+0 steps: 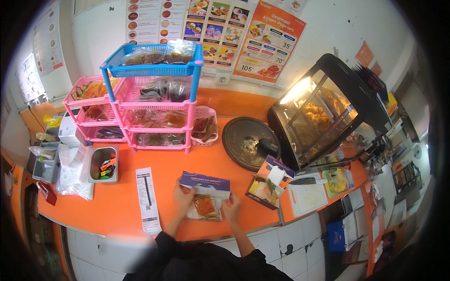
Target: The person scoops rice and a yellow side dish into a small container, then moves to a heated display case to place fried chicken pieces into a branded box. The person adds a side of yellow food, closes the box, and places it into a plastic bag with a receipt and a small packet.
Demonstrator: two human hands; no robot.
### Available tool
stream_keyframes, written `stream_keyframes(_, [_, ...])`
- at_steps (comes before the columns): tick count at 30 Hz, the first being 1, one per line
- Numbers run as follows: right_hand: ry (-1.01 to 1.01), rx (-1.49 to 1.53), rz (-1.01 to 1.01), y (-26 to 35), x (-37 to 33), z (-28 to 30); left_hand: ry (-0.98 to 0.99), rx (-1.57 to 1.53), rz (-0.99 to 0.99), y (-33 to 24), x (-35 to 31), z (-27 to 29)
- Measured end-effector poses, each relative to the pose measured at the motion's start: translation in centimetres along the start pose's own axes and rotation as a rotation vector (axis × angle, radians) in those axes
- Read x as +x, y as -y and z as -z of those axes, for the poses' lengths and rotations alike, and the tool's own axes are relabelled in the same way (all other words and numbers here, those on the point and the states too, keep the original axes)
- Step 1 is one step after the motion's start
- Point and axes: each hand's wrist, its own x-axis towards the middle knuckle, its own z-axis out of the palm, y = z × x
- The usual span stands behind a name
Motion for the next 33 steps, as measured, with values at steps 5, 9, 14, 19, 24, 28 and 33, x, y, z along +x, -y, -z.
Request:
stream_keyframes(5, [0.419, 0.182, 0.044, 0.3, 2.3, 4.2, 0.582, -0.038, -0.171, 3.8, 1.1, 8.5])
stream_keyframes(9, [0.586, -0.145, 0.578, -1.2, 0.6, 5.1, 0.652, -0.261, -0.007, 9.8, -1.7, 9.2])
stream_keyframes(14, [0.560, -0.024, 0.524, -0.8, -0.6, 4.8, 0.438, -0.070, -0.172, 8.5, -4.9, 7.4])
stream_keyframes(19, [0.534, 0.202, 0.214, 0.4, 3.4, 2.2, 0.212, 0.214, -0.390, 3.6, -1.4, 6.7])
stream_keyframes(24, [0.889, -0.151, 0.402, -2.1, 3.7, 5.1, 0.501, 0.526, -0.337, 1.9, -3.3, 9.1])
stream_keyframes(28, [0.836, -0.656, 0.942, -1.7, 1.9, 6.1, 0.548, 0.983, -0.702, 2.9, -5.7, 9.9])
stream_keyframes(33, [0.843, -0.849, 0.786, 4.2, -1.6, 6.2, 0.522, 1.234, -0.662, 1.2, -8.2, 8.0])
